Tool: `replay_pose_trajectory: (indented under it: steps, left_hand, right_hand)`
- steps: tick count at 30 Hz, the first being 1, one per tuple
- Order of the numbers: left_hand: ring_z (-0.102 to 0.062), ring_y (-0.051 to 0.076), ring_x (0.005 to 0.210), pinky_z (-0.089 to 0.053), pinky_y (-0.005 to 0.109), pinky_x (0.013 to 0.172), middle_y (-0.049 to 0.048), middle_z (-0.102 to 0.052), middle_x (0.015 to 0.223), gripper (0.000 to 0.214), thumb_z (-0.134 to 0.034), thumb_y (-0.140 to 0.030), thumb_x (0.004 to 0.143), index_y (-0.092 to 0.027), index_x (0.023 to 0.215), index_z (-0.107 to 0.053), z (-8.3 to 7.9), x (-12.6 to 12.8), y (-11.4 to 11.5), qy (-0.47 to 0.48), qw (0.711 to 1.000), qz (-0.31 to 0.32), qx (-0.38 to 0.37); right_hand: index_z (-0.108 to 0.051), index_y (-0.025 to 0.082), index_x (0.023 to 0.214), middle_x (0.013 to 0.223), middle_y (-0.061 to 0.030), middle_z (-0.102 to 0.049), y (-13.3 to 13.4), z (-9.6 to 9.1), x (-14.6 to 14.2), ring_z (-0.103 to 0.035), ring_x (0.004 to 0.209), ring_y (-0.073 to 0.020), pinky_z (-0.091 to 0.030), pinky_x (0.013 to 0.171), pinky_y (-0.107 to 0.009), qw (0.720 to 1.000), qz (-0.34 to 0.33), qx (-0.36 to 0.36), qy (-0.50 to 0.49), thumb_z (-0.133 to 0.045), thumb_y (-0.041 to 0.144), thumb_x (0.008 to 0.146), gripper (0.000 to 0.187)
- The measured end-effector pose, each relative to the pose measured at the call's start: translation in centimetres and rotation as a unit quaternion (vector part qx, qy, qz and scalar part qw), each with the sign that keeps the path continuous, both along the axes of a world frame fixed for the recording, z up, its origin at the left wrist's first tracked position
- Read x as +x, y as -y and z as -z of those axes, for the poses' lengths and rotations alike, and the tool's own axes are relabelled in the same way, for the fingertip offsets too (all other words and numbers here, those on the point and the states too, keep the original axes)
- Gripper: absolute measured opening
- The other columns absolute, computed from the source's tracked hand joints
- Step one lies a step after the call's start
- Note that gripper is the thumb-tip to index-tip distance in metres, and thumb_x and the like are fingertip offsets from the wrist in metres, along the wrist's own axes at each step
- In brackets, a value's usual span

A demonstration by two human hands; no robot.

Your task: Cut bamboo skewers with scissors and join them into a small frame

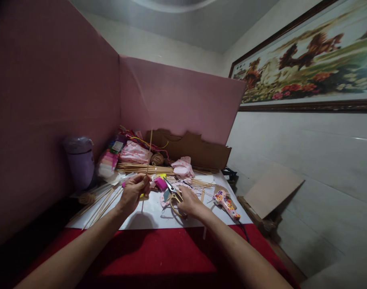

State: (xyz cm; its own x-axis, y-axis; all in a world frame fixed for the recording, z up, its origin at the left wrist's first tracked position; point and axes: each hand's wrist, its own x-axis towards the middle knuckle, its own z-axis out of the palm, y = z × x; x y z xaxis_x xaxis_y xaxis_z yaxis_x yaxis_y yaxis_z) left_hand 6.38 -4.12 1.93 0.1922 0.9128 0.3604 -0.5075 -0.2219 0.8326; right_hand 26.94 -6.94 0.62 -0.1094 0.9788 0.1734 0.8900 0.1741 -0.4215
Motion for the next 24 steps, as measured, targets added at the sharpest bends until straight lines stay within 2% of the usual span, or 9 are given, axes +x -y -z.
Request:
replay_pose_trajectory:
  steps: [3,5,7,9,11,14,20,24]
  left_hand:
    - [-0.027,0.003,0.035,-0.017,0.015,0.034,-0.0084,-0.036,0.04,0.026,-0.068,-0.038,0.068,-0.014,0.067,-0.056,-0.1,-0.4,0.0,-0.003,0.999,0.021,-0.029]
    - [-0.021,0.002,0.034,-0.012,0.015,0.035,-0.0094,-0.032,0.04,0.027,-0.069,-0.038,0.067,-0.014,0.066,-0.056,0.0,-0.6,0.0,-0.01,0.998,0.043,-0.046]
    - [-0.018,0.001,0.034,-0.01,0.016,0.035,-0.01,-0.029,0.04,0.027,-0.069,-0.037,0.067,-0.013,0.065,-0.057,0.1,-0.7,0.0,-0.019,0.996,0.065,-0.062]
    - [-0.016,0.001,0.034,-0.009,0.016,0.035,-0.0096,-0.028,0.04,0.026,-0.067,-0.037,0.067,-0.013,0.065,-0.059,0.2,-0.6,0.0,-0.031,0.994,0.079,-0.069]
    - [-0.017,0.001,0.034,-0.008,0.017,0.035,-0.0088,-0.028,0.04,0.025,-0.065,-0.036,0.069,-0.012,0.064,-0.06,0.3,-0.5,0.1,-0.043,0.993,0.082,-0.071]
    - [-0.017,0.001,0.034,-0.008,0.017,0.035,-0.0083,-0.028,0.04,0.024,-0.063,-0.034,0.069,-0.012,0.063,-0.062,0.4,-0.3,0.2,-0.059,0.992,0.081,-0.077]
    - [-0.017,0.001,0.033,-0.008,0.017,0.034,-0.0085,-0.027,0.039,0.021,-0.062,-0.031,0.067,-0.012,0.059,-0.06,0.4,-0.3,0.2,-0.089,0.99,0.077,-0.082]
    - [-0.017,0.001,0.033,-0.009,0.017,0.034,-0.009,-0.026,0.038,0.02,-0.062,-0.031,0.064,-0.012,0.058,-0.06,0.2,-0.2,0.4,-0.116,0.986,0.072,-0.097]
  right_hand:
    - [-0.058,0.017,0.101,0.084,-0.0037,-0.063,0.4,-1.4,1.1,-0.056,0.073,-0.0174,-0.04,0.062,-0.025,0.997,0.036,-0.002,-0.073,-0.058,0.017,0.064,0.037]
    - [-0.058,0.018,0.105,0.079,-0.0025,-0.062,1.5,-2.3,2.1,-0.056,0.068,-0.0168,-0.041,0.057,-0.025,0.989,0.034,-0.006,-0.146,-0.063,0.023,0.064,0.041]
    - [-0.053,0.02,0.116,0.077,-0.0022,-0.06,3.1,-2.8,2.9,-0.055,0.062,-0.0161,-0.043,0.053,-0.027,0.972,0.017,-0.056,-0.229,-0.066,0.033,0.065,0.054]
    - [-0.051,0.022,0.116,0.069,-0.0004,-0.058,4.7,-3.1,3.1,-0.051,0.055,-0.0143,-0.042,0.05,-0.027,0.955,0.007,-0.112,-0.274,-0.064,0.037,0.067,0.052]
    - [-0.054,0.023,0.106,0.065,0.0014,-0.055,6.1,-3.3,2.6,-0.048,0.054,-0.0128,-0.039,0.049,-0.025,0.957,-0.011,-0.119,-0.262,-0.065,0.033,0.066,0.043]
    - [-0.053,0.024,0.097,0.071,0.0017,-0.055,7.1,-3.6,1.1,-0.047,0.058,-0.0123,-0.038,0.052,-0.023,0.97,-0.027,-0.106,-0.216,-0.067,0.028,0.062,0.037]
    - [-0.056,0.021,0.089,0.063,0.0026,-0.049,5.9,-3.5,-0.8,-0.039,0.054,-0.0108,-0.031,0.047,-0.021,0.975,-0.09,-0.071,-0.19,-0.062,0.05,0.071,0.036]
    - [-0.058,0.019,0.089,0.062,0.003,-0.046,5.2,-3.2,-1.1,-0.04,0.051,-0.01,-0.031,0.045,-0.021,0.971,-0.098,-0.051,-0.21,-0.06,0.054,0.072,0.039]
